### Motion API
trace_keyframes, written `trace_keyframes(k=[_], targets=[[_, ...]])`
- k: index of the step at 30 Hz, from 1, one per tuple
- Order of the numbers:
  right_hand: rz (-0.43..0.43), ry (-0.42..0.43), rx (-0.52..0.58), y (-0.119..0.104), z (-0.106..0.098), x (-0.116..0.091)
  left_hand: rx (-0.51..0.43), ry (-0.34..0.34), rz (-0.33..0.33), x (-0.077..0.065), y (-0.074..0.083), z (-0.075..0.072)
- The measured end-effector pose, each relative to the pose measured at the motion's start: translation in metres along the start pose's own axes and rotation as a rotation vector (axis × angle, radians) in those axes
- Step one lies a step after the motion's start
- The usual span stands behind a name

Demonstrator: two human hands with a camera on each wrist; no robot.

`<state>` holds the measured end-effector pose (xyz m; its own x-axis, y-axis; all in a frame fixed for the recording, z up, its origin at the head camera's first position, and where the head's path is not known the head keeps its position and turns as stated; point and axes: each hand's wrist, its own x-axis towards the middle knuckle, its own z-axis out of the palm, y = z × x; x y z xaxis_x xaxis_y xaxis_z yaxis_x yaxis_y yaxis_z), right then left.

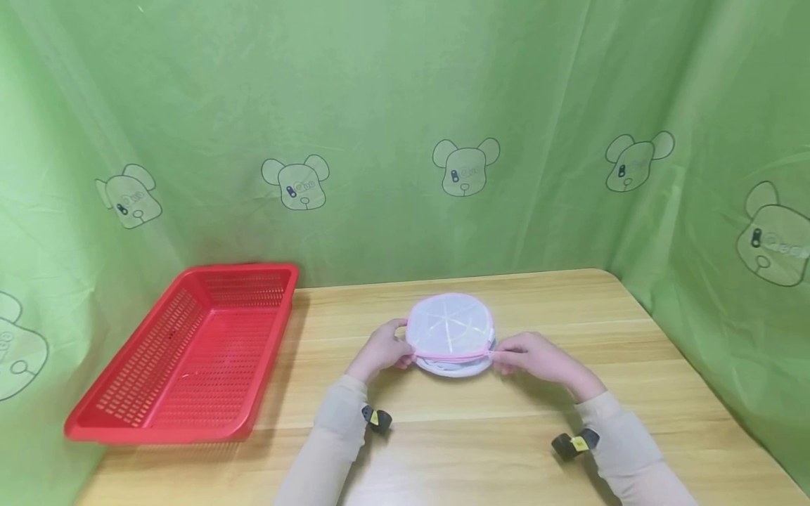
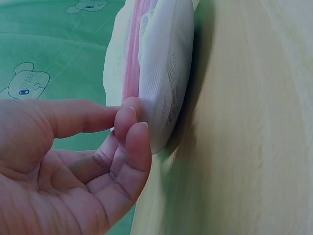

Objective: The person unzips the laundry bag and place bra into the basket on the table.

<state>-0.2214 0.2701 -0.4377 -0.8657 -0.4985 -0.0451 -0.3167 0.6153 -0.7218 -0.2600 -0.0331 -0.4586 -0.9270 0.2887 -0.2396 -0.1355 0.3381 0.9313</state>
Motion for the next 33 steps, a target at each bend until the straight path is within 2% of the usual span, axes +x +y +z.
trace_keyframes(k=[16,33], targets=[[0.002,0.063,-0.062,0.0045,-0.001,0.0004,-0.017,-0.032,-0.001,-0.0011,-0.0007,-0.001],[0.002,0.051,-0.049,0.0039,-0.0007,0.0019,0.005,-0.039,-0.007,-0.0019,0.0015,-0.0026]])
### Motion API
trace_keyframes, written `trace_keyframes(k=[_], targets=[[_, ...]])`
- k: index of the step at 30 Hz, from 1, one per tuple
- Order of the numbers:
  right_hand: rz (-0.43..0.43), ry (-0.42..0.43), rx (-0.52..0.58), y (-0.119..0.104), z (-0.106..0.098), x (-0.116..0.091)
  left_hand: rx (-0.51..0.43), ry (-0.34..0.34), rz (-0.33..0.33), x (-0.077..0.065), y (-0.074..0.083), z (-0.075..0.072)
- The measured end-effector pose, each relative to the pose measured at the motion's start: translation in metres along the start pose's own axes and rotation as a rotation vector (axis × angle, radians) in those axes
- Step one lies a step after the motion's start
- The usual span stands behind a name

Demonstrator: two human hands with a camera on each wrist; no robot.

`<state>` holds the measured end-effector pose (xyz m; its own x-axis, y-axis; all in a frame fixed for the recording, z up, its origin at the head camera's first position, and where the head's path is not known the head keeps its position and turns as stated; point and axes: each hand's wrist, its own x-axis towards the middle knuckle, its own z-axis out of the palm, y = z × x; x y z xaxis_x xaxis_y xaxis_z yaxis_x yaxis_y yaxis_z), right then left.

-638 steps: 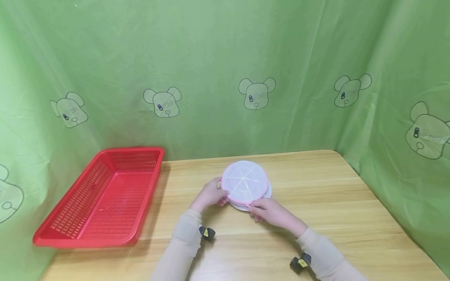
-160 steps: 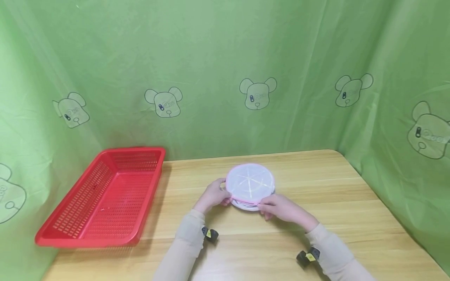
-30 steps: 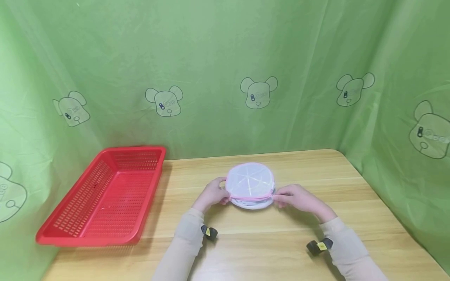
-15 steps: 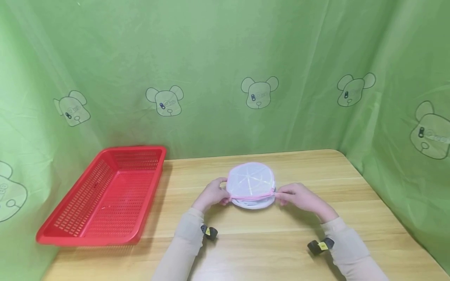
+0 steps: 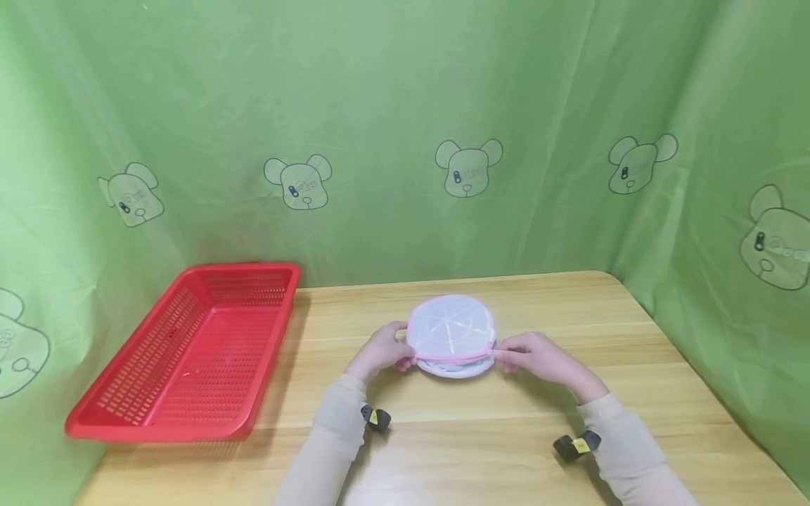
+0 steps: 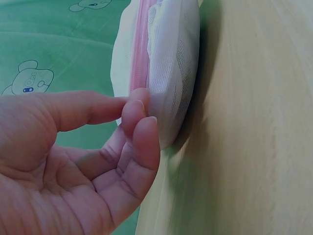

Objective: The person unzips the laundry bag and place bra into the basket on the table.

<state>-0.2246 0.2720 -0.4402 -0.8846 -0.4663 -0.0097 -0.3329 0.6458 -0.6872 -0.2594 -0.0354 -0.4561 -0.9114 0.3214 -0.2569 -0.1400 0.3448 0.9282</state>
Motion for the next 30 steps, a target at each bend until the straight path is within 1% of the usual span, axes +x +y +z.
trace_keyframes(k=[9,17,21,25,28,30], targets=[[0.04,0.025,-0.012,0.002,0.001,-0.002,0.007,-0.008,0.007,-0.001,0.0,0.0],[0.072,0.029,0.009,0.007,0.001,-0.003,0.044,0.0,0.016,-0.004,0.003,-0.004],[0.078,0.026,0.032,0.009,0.0,-0.004,0.083,0.027,0.017,-0.005,0.005,-0.008],[0.104,0.048,0.028,0.008,-0.002,-0.003,0.117,0.068,0.015,-0.007,0.006,-0.01],[0.156,0.098,0.027,0.006,-0.004,-0.002,0.152,0.114,0.029,-0.006,0.005,-0.01],[0.177,0.148,0.016,0.004,-0.005,-0.001,0.164,0.149,0.043,-0.004,0.004,-0.009]])
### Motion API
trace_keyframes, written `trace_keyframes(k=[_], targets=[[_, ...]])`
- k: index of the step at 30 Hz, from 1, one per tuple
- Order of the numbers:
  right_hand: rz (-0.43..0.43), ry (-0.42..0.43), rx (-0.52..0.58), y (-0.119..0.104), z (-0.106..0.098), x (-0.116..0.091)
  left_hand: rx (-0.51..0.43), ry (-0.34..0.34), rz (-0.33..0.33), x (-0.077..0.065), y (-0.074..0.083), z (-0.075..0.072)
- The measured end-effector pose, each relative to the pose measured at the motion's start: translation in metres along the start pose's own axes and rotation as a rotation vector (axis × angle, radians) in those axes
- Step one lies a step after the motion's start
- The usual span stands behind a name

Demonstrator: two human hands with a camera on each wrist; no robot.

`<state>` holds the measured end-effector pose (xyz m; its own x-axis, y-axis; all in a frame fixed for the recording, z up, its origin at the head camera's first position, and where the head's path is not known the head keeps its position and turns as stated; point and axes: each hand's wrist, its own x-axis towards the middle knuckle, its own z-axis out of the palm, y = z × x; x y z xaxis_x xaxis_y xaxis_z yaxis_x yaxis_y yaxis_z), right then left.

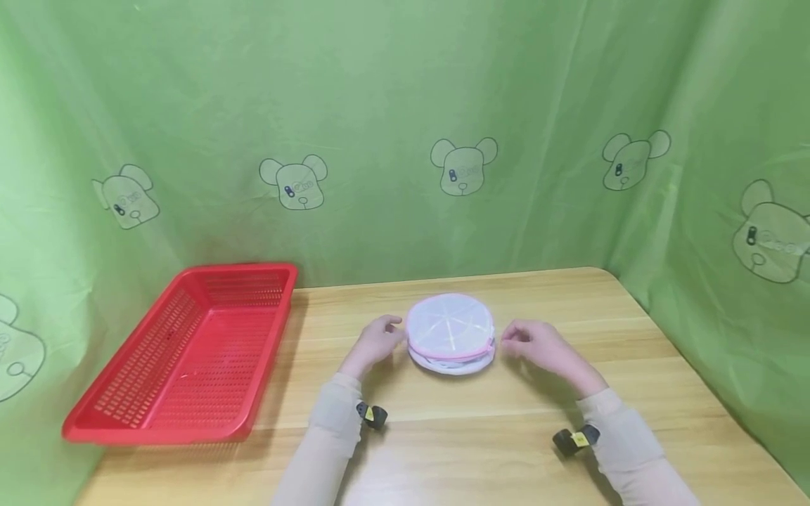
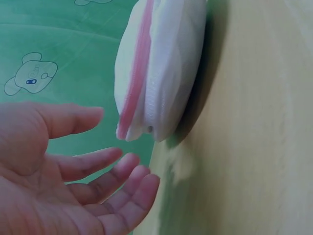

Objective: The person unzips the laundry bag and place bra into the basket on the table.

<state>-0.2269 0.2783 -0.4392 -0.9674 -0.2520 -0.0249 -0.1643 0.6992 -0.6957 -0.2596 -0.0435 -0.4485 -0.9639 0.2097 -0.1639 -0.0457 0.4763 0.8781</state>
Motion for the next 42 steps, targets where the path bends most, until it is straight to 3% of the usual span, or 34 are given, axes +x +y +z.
trace_keyframes(k=[4,8,11,17,21,31,42], targets=[[-0.013,0.147,-0.049,-0.006,0.002,0.003,-0.036,0.077,0.02,0.004,-0.003,0.004],[-0.058,0.264,-0.068,-0.014,0.008,0.006,-0.166,0.131,0.007,0.009,-0.007,0.008],[-0.077,0.297,-0.04,-0.021,0.013,0.008,-0.275,0.14,-0.005,0.012,-0.01,0.01],[-0.096,0.29,-0.003,-0.029,0.027,0.013,-0.461,0.061,-0.003,0.017,-0.017,0.013],[-0.107,0.275,0.004,-0.034,0.035,0.016,-0.535,0.004,0.002,0.019,-0.022,0.016],[-0.094,0.238,0.02,-0.031,0.044,0.028,-0.591,-0.008,-0.01,0.023,-0.032,0.017],[-0.147,0.202,-0.012,-0.022,0.052,0.04,-0.613,-0.022,-0.011,0.023,-0.035,0.016]])
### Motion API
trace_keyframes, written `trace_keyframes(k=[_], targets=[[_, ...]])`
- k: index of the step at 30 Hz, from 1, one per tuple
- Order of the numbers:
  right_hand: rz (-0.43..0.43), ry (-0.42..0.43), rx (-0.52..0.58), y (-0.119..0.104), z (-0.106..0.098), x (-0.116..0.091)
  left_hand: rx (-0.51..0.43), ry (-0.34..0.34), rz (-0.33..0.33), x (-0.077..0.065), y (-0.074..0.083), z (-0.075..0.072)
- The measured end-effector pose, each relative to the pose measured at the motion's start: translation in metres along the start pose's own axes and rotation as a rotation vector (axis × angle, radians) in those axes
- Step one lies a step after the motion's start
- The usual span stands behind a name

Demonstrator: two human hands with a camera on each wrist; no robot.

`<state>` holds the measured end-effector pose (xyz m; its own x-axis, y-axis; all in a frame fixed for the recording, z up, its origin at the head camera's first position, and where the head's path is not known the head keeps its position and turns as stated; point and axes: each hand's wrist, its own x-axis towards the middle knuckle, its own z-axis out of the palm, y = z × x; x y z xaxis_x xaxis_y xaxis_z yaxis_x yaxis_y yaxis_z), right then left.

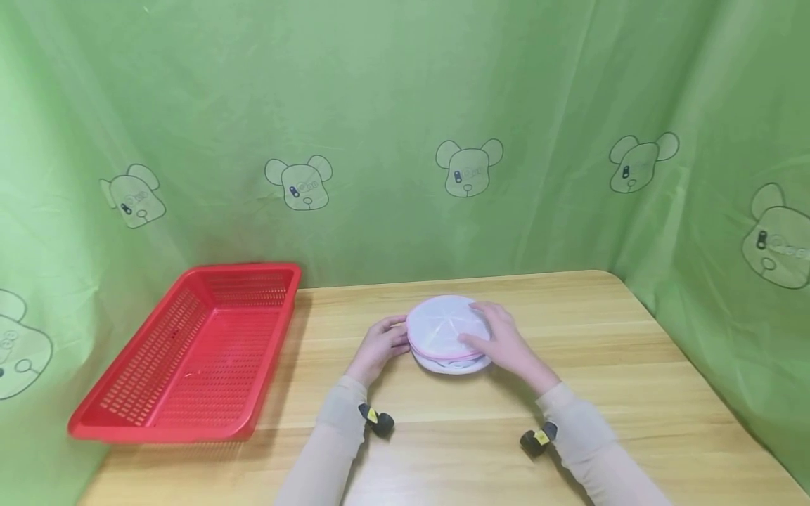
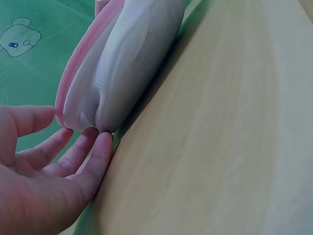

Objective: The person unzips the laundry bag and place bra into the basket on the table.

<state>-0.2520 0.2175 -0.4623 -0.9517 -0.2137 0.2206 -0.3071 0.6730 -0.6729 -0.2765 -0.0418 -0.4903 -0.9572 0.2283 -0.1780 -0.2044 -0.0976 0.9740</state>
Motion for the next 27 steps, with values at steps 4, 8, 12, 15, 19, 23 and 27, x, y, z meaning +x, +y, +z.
trace_keyframes(k=[4,8,12,15,19,23,27], targets=[[-0.023,-0.023,-0.016,-0.0011,0.0022,-0.0016,-0.011,-0.01,0.0,0.0015,-0.0023,-0.0006],[-0.033,-0.054,-0.04,-0.0016,0.0043,-0.0024,-0.009,-0.018,0.003,0.0017,-0.0033,-0.0012],[-0.052,-0.084,-0.063,-0.0015,0.0063,-0.0026,-0.01,-0.026,0.004,0.0011,-0.0031,-0.0015],[-0.066,-0.104,-0.067,-0.0012,0.0077,-0.0032,-0.013,-0.028,-0.002,0.0009,-0.0024,-0.0016],[-0.07,-0.117,-0.068,-0.0017,0.0087,-0.0046,-0.011,-0.033,-0.001,0.0004,-0.0027,-0.0016],[-0.07,-0.123,-0.077,-0.0025,0.009,-0.0059,-0.013,-0.037,-0.001,0.0,-0.0031,-0.0015],[-0.068,-0.13,-0.099,-0.0021,0.0097,-0.0073,-0.015,-0.039,-0.013,0.0,-0.0037,-0.0011]])
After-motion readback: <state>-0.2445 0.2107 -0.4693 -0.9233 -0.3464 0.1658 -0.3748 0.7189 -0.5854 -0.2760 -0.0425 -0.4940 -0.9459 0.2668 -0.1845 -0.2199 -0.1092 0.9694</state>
